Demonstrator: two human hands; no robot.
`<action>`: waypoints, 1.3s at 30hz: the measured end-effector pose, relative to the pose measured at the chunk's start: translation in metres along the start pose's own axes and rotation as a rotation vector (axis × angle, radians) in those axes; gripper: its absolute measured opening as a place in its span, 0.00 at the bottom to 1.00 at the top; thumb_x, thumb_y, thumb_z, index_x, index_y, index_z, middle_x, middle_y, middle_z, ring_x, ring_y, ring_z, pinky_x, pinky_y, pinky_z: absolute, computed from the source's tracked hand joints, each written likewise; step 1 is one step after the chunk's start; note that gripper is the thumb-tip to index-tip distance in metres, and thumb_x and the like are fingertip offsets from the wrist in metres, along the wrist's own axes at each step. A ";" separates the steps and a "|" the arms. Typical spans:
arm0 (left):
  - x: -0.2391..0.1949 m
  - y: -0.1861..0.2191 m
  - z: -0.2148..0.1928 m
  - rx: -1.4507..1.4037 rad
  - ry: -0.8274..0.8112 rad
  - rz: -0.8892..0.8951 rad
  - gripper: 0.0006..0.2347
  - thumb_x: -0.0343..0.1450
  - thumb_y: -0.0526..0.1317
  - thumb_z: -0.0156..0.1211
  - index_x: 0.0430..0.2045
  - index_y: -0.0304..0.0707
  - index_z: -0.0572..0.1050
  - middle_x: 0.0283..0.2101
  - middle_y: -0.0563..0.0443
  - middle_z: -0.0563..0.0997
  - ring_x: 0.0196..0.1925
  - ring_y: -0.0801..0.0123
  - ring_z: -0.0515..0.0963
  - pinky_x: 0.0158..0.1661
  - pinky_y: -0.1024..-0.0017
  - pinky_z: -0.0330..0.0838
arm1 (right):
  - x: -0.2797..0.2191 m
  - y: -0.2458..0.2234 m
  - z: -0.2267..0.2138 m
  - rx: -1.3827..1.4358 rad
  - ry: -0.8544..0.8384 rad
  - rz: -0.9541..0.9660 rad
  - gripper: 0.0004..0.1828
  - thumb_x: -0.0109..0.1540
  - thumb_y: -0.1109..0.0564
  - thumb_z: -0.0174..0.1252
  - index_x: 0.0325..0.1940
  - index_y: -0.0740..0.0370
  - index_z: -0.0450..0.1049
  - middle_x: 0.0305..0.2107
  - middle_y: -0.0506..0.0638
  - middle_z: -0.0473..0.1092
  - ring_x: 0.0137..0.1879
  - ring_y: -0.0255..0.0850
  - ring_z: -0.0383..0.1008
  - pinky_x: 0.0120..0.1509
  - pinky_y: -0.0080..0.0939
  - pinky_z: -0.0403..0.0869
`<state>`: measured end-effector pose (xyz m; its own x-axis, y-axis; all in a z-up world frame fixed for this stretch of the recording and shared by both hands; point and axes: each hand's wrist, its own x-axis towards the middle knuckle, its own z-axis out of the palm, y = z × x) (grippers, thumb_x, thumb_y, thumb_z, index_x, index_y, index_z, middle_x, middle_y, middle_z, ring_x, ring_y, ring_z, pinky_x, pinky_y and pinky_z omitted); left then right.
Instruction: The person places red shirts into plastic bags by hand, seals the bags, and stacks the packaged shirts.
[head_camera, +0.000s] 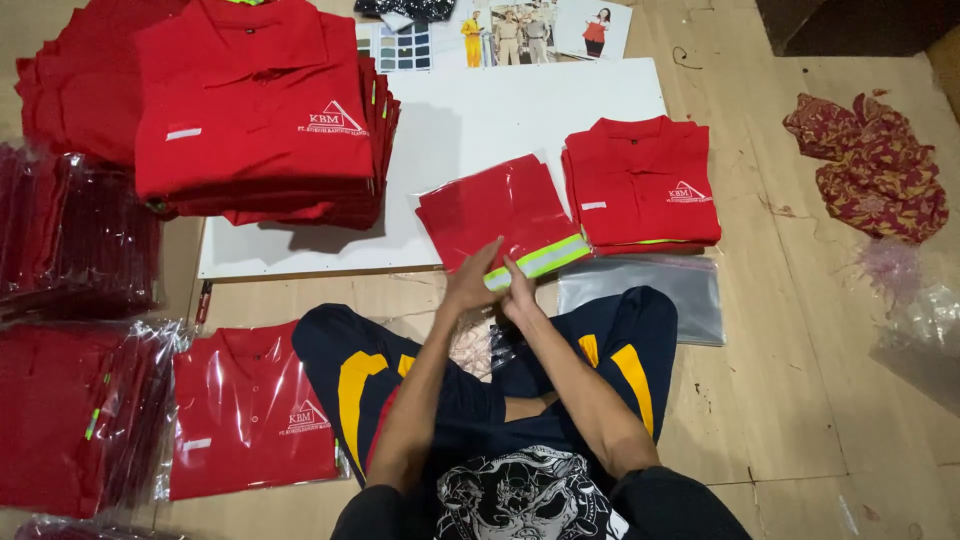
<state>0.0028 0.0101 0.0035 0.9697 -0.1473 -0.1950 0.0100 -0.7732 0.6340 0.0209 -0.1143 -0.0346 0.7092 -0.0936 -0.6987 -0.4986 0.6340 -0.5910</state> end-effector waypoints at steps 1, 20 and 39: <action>0.001 -0.006 -0.010 -0.237 0.021 0.017 0.45 0.60 0.48 0.74 0.74 0.68 0.53 0.73 0.55 0.64 0.74 0.51 0.62 0.67 0.46 0.60 | 0.005 0.000 -0.001 0.016 0.006 -0.012 0.40 0.58 0.52 0.74 0.68 0.58 0.61 0.52 0.56 0.72 0.49 0.47 0.79 0.48 0.44 0.78; 0.012 -0.070 0.013 -1.648 0.348 -0.280 0.20 0.77 0.47 0.42 0.66 0.49 0.62 0.64 0.45 0.71 0.64 0.48 0.73 0.62 0.53 0.67 | -0.045 -0.051 0.062 -1.856 0.351 -1.585 0.21 0.67 0.56 0.54 0.64 0.37 0.68 0.67 0.44 0.65 0.65 0.52 0.71 0.60 0.61 0.75; -0.015 -0.103 0.012 -1.400 0.810 -0.716 0.23 0.62 0.37 0.79 0.46 0.31 0.72 0.42 0.34 0.75 0.36 0.44 0.85 0.37 0.51 0.87 | -0.029 -0.033 -0.021 -1.907 -0.054 -1.038 0.53 0.57 0.51 0.60 0.82 0.48 0.42 0.78 0.59 0.38 0.83 0.58 0.35 0.79 0.70 0.38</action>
<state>-0.0156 0.0849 -0.0681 0.5438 0.6012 -0.5856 0.2090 0.5787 0.7883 0.0062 -0.1483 -0.0030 0.9720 0.2318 0.0376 0.2337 -0.9397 -0.2495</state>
